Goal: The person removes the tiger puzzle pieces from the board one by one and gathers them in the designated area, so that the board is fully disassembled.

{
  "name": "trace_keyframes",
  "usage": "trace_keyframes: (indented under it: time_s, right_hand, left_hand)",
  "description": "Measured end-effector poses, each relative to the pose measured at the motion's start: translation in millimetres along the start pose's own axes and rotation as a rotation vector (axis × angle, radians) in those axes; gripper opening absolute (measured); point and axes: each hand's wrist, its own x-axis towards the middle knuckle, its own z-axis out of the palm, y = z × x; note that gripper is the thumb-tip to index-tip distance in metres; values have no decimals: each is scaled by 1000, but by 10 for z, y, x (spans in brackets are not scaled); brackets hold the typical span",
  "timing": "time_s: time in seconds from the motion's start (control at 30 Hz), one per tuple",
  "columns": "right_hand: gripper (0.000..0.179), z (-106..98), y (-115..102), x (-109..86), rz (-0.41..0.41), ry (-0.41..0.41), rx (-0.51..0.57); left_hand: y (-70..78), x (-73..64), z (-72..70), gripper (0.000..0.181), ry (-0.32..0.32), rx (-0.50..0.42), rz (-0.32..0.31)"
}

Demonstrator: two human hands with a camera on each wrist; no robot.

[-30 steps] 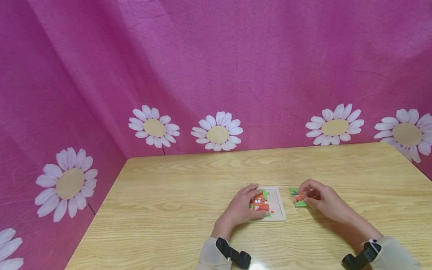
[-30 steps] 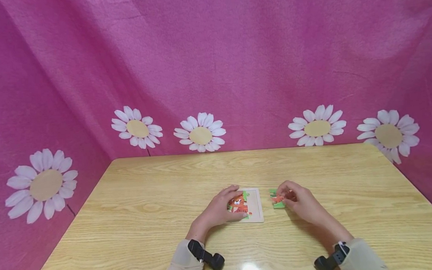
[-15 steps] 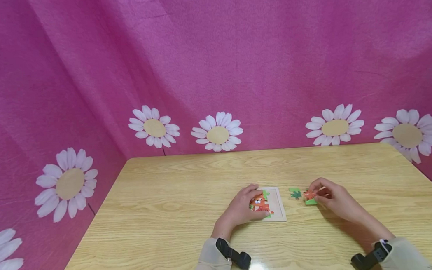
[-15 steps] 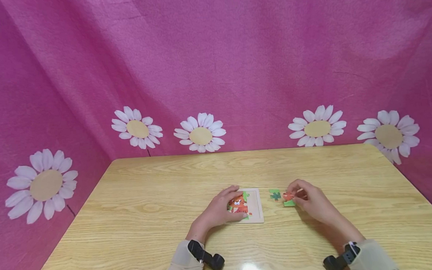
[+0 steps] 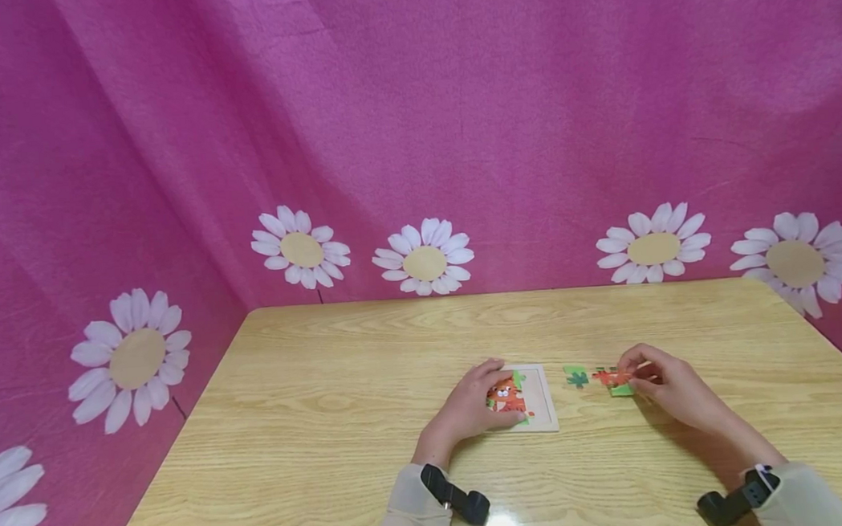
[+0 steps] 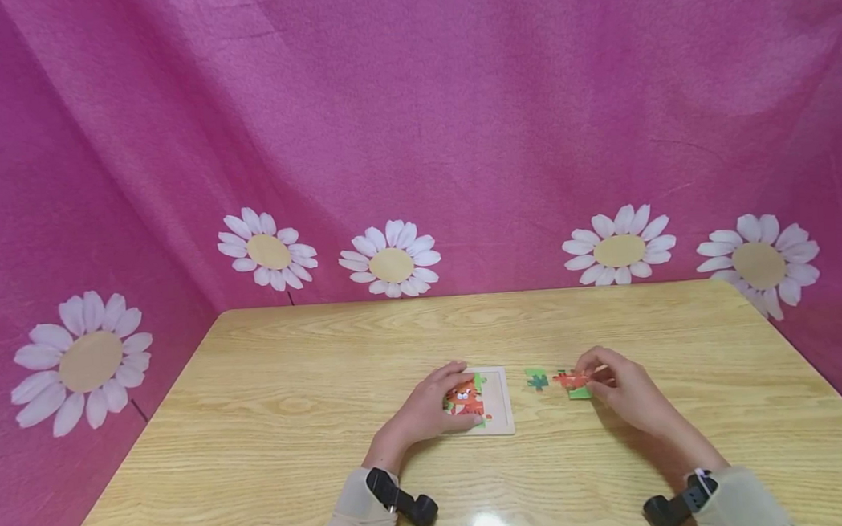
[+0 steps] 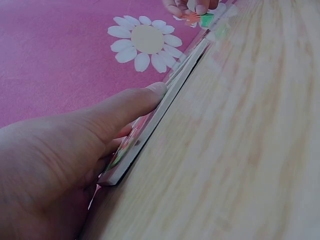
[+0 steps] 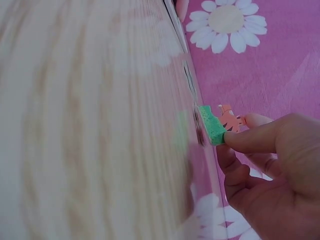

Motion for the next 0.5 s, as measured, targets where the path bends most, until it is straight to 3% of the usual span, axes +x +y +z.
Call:
trace_keyframes:
  time_s: [0.5]
  right_hand:
    - [27, -100, 169, -38, 23, 20, -17]
  left_hand:
    - [-1, 0, 2, 69, 6, 38, 20]
